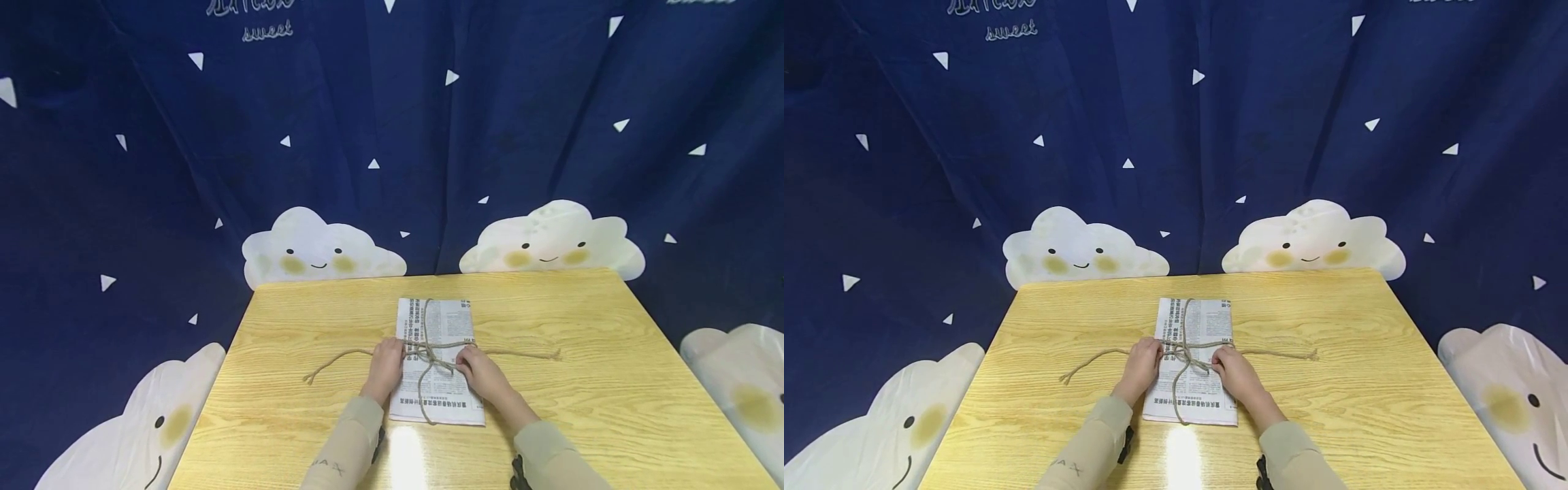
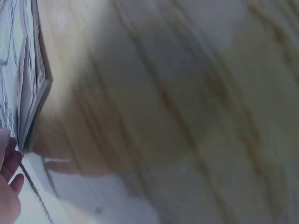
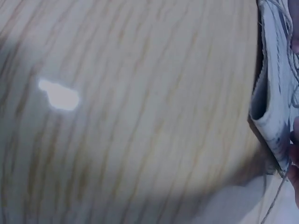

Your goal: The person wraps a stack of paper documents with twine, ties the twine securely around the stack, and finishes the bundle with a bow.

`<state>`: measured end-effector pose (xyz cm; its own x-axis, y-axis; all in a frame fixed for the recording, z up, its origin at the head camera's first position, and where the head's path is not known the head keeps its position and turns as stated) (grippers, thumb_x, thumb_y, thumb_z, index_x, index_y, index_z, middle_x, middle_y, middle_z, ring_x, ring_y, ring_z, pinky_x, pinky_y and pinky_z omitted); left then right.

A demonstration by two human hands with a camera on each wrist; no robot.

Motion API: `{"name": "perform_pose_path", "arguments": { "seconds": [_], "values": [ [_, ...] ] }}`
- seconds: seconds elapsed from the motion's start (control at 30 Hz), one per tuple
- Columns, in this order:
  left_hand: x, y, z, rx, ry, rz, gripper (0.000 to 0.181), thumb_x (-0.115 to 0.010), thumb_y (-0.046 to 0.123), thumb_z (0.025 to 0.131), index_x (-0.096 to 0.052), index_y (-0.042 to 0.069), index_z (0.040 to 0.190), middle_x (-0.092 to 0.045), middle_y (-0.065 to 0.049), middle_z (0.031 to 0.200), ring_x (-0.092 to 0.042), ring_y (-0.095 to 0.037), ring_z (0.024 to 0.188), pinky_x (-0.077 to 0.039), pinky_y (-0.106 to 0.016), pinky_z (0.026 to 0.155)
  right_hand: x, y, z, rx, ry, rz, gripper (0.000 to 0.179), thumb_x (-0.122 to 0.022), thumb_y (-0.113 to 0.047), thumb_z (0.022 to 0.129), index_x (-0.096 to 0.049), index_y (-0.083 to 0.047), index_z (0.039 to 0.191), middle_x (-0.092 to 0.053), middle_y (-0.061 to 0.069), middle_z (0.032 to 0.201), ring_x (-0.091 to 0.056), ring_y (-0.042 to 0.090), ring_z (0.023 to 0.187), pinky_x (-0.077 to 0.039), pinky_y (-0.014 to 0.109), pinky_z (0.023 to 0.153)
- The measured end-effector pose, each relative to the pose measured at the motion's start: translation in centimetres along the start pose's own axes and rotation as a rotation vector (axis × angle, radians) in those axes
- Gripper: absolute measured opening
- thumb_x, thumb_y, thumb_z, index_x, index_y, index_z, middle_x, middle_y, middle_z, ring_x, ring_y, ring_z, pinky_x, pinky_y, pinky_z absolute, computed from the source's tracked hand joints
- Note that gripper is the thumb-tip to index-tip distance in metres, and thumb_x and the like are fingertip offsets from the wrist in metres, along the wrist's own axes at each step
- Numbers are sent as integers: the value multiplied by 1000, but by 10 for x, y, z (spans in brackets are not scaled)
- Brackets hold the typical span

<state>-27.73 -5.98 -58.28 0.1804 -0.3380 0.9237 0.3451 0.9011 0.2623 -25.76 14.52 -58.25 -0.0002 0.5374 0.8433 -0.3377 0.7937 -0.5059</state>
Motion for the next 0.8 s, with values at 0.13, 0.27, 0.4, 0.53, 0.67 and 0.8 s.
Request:
{"name": "perform_pose_path", "arguments": {
  "seconds": [0.13, 0.27, 0.4, 0.53, 0.67, 0.8],
  "values": [
    [7, -9, -1, 26, 50, -91, 5, -57, 8, 88, -54, 6, 85, -54, -6, 82, -53, -23, 82, -46, -37, 78, 12, 6, 2, -66, 16, 51, 4, -60, -9, 87, -57, -10, 84, -56, -2, 80, -53, 13, 73, -48, 32, 68],
    [15, -21, -2, 56, 89, -137, 5, -56, 7, 89, -53, 4, 87, -53, -5, 84, -52, -23, 83, -45, -38, 81, 27, 14, 2, -86, 80, 86, 2, -58, -7, 88, -59, -5, 88, -58, 3, 84, -55, 17, 77, -49, 36, 71],
    [21, -34, -6, 81, 95, -129, 4, -53, 7, 91, -52, 5, 87, -54, -5, 86, -52, -22, 87, -43, -38, 86, 38, 23, 0, -107, 108, 109, 7, -58, -4, 87, -59, -2, 94, -60, 7, 89, -57, 24, 85, -49, 42, 77],
    [24, -45, -10, 94, 96, -125, 5, -52, 7, 92, -53, 3, 90, -55, -5, 88, -52, -22, 88, -44, -37, 87, 42, 31, -2, -138, 105, 111, 11, -58, -5, 87, -59, -2, 97, -61, 10, 94, -58, 27, 89, -49, 44, 81],
    [27, -54, -14, 96, 105, -125, 6, -52, 7, 91, -54, 2, 91, -55, -6, 88, -54, -22, 87, -45, -38, 85, 44, 38, -4, -148, 114, 130, 9, -58, -5, 87, -59, -2, 96, -60, 10, 93, -57, 27, 88, -49, 44, 80],
    [28, -60, -17, 94, 117, -123, 6, -52, 7, 92, -54, 2, 90, -55, -7, 87, -53, -22, 86, -45, -38, 85, 42, 42, -6, -167, 108, 139, 7, -58, -5, 87, -59, -2, 94, -60, 9, 90, -57, 26, 86, -49, 44, 79]
  ]
}}
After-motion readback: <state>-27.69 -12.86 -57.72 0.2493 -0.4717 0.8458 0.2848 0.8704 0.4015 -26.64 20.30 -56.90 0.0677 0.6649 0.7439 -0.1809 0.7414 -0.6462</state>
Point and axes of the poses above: each hand's wrist, its own z-axis towards the middle knuckle, its own x-axis out of the back of the hand, y = z × x, the point moved 4 cm from there along z, towards the middle knuckle
